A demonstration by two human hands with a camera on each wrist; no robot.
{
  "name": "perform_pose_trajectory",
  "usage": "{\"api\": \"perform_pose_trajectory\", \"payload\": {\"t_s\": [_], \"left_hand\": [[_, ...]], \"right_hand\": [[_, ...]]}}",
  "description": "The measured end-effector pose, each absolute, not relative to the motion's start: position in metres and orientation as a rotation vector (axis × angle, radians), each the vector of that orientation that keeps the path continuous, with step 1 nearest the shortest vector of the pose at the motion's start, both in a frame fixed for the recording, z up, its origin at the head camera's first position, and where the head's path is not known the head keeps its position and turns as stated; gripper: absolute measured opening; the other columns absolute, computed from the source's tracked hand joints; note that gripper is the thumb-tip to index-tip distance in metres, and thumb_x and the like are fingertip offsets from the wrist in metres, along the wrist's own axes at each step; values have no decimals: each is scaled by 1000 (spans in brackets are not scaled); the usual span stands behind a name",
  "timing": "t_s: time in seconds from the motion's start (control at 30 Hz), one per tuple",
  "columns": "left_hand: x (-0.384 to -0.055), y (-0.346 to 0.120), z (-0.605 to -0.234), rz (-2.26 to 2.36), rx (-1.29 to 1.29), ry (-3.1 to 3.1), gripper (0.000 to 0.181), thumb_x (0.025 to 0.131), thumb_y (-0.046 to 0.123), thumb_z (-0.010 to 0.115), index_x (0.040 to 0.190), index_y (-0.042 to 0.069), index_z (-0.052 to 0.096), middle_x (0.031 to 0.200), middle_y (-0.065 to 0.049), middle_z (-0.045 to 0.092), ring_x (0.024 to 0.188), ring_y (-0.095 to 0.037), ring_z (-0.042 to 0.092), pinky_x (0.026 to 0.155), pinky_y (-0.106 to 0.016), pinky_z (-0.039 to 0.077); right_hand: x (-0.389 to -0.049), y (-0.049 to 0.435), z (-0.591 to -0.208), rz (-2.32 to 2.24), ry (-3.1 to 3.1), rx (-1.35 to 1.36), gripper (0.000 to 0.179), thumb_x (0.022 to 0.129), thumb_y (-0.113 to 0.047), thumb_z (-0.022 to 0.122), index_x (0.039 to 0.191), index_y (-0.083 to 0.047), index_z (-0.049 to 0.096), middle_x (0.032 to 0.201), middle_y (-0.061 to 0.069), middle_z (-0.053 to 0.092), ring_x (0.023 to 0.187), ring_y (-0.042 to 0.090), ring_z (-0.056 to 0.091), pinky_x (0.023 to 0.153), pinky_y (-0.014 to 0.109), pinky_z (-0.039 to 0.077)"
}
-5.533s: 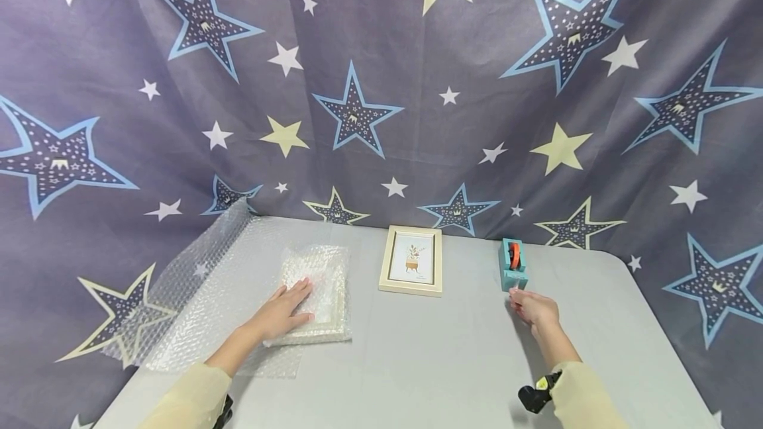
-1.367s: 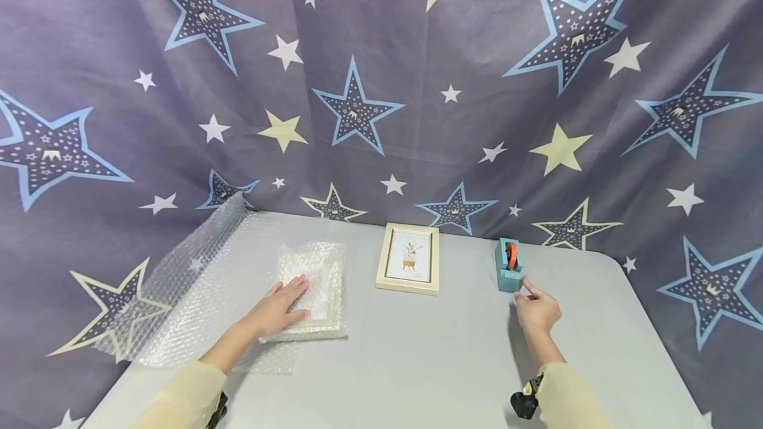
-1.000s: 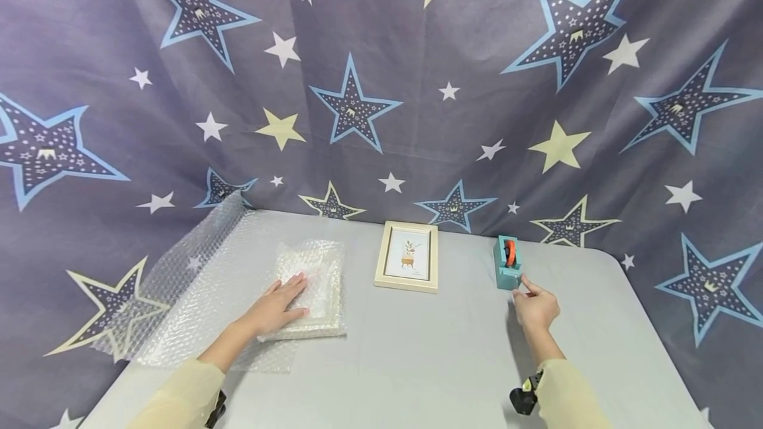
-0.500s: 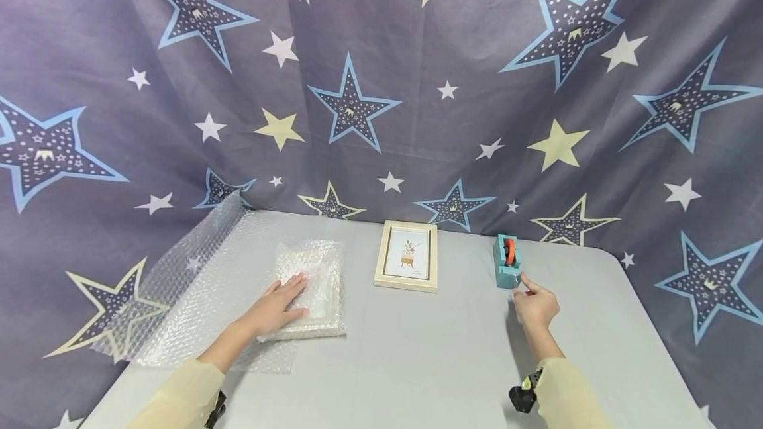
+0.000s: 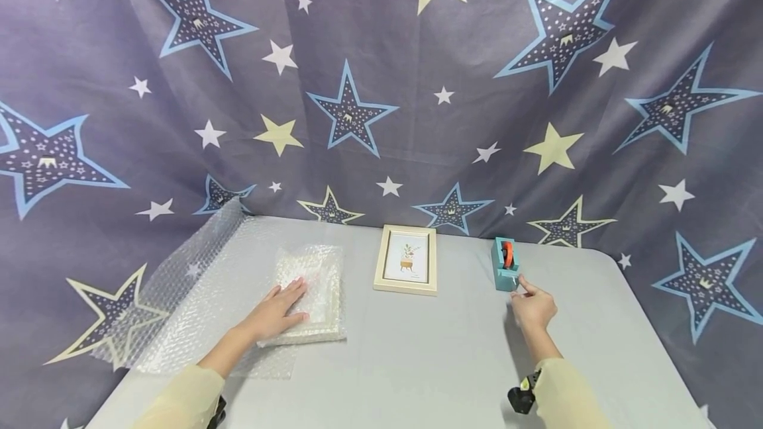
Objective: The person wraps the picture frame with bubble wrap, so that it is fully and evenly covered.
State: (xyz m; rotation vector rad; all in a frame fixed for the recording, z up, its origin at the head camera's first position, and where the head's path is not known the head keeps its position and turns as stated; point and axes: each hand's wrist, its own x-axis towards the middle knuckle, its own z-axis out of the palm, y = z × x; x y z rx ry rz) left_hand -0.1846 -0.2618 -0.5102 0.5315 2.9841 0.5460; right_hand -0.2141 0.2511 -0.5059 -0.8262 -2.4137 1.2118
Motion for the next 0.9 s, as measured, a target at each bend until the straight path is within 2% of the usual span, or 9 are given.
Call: {"api": "perform_pose_trajectory", "payload": {"t_s": [0.1,0.17,0.2,0.43,0.73,0.9], "left_hand": [[-184,-262,-510,536,544,2992,68,93,37,57,143,-6,39,153,-23,34,144,-38,32,121,-59,16],[-184,-262,-510,533,548,2991,68,93,37,58,143,-5,39,153,-23,35,144,-38,32,120,-59,17],[-184,-262,-510,540,552,2992,68,93,37,58,142,-6,40,152,-23,35,143,-38,32,120,-59,17],[-185,-260,-510,544,562,3008,67,93,36,58,142,-6,40,152,-23,36,143,-38,33,120,-59,18],[-186,-262,-510,545,524,2980,68,94,37,57,143,-5,38,154,-22,33,145,-37,30,122,-58,15],[-186,-262,-511,538,520,2988,68,94,37,57,143,-5,38,154,-22,34,145,-37,30,122,-57,15]], "right_hand": [[-214,253,-509,1257,-2402,-848,42,77,-11,74,118,-11,66,58,-4,59,56,1,43,52,17,35],[-214,254,-512,1306,-2380,-873,44,79,-12,73,122,-12,65,54,-17,51,53,0,43,50,16,36],[-214,255,-514,1344,-2364,-886,45,80,-12,73,124,-12,64,54,-19,49,51,-1,43,48,16,37],[-214,253,-517,1623,-2243,-1008,49,85,-11,67,132,-8,57,52,-21,47,49,-5,46,43,16,42],[-214,250,-514,1689,-2274,-1040,44,87,-21,68,125,0,62,51,-26,50,52,-9,49,50,13,44],[-215,251,-514,1777,-2273,-1049,42,90,-32,66,118,-1,65,51,-23,56,56,-4,54,54,17,46]]}}
